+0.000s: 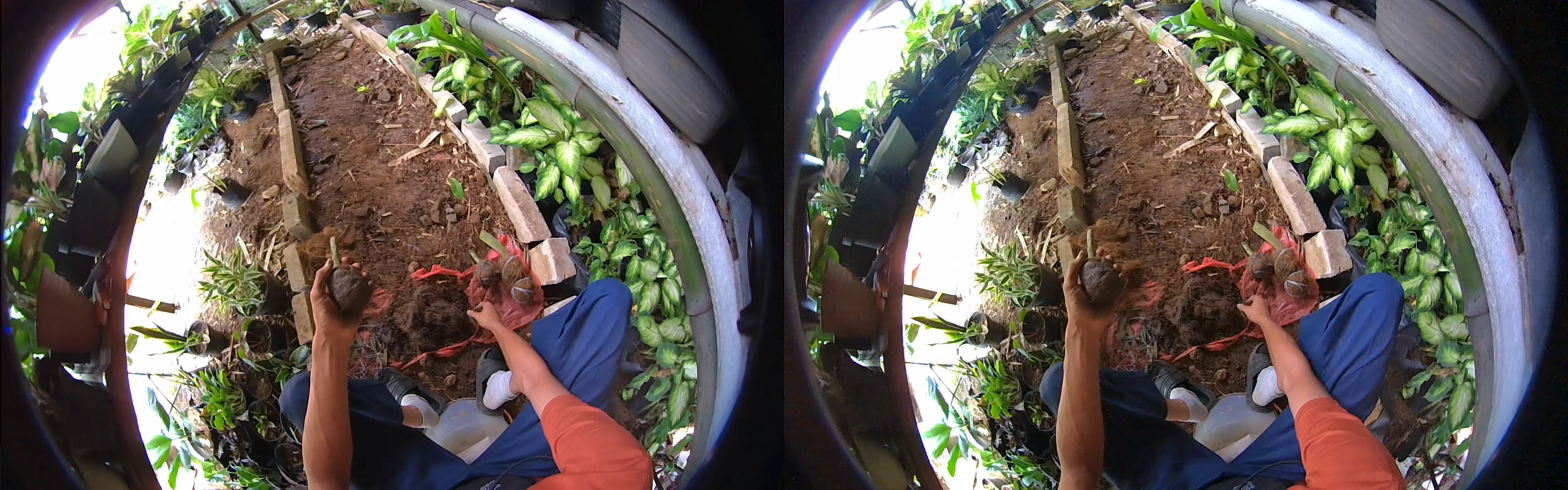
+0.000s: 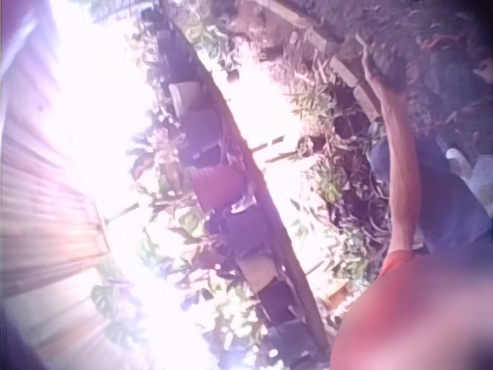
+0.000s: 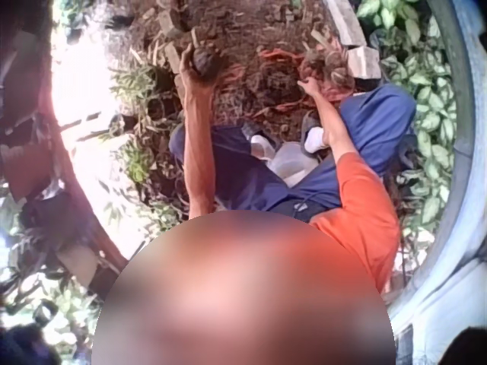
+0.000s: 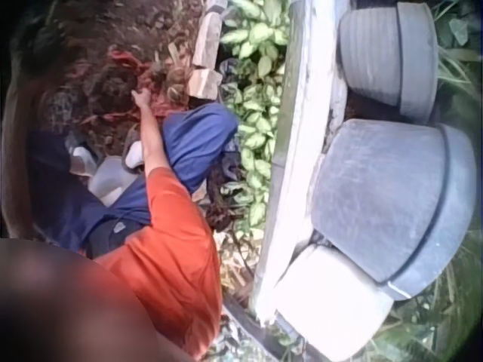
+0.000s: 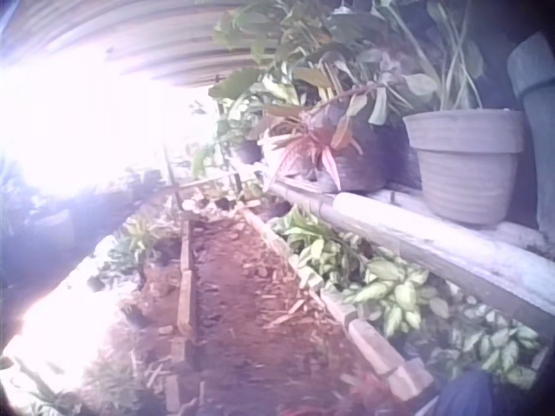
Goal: The person sits in a garden area and repeatedly scoops soil from a red mesh bag, then rolls and shapes it into compact balls using both hands. The person occasionally picks up a small sprout and places it into the soil ball before continuing to form more.
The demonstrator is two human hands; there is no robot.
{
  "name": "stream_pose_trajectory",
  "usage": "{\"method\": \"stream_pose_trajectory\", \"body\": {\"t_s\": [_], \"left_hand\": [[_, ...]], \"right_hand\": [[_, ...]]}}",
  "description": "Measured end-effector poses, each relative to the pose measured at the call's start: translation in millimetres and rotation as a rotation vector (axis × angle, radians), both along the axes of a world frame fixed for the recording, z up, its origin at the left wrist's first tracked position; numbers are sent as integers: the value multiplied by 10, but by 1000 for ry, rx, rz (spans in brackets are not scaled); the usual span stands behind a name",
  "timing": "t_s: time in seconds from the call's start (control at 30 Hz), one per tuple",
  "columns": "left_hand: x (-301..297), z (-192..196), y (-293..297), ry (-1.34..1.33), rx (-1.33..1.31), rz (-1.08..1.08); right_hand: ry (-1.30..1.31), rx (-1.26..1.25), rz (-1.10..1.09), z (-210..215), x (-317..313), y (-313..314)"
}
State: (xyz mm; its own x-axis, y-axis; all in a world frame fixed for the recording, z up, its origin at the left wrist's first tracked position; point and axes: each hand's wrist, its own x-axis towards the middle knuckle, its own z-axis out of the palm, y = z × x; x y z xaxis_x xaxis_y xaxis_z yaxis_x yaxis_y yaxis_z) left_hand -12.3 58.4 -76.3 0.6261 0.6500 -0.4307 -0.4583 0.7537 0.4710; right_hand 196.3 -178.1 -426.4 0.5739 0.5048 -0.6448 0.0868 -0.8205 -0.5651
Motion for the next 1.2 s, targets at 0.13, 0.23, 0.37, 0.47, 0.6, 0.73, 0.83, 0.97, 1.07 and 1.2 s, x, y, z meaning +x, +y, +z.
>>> {"method": "stream_pose_trajectory", "body": {"t_s": [0.13,0.23,0.37,0.47,0.6,0.73,0.83,0.97,1.07,1.2], "left_hand": [[30,-31,-3,43,-7,22],[58,-41,-11,59,-3,12],[113,-56,-49,91,0,18],[138,-70,-64,87,8,4],[146,-89,-47,70,-3,-17],[151,-99,-41,103,10,-20],[162,-92,-51,76,-8,-23],[168,-71,-63,108,17,-10],[158,-70,-60,104,17,-8],[129,-83,-68,110,5,4]], "right_hand": [[-61,77,93,-134,2,-203],[-178,-58,75,-198,-23,-244],[-56,-177,-64,-290,6,-247],[-40,-132,27,-335,1,-269],[-3,-87,-55,-327,-165,-274],[8,-22,-146,-257,-278,-286],[53,120,14,-171,-258,-303],[7,159,205,-46,-132,-229],[-218,-14,498,7,-43,-132],[-369,-192,843,-4,29,45]]}}
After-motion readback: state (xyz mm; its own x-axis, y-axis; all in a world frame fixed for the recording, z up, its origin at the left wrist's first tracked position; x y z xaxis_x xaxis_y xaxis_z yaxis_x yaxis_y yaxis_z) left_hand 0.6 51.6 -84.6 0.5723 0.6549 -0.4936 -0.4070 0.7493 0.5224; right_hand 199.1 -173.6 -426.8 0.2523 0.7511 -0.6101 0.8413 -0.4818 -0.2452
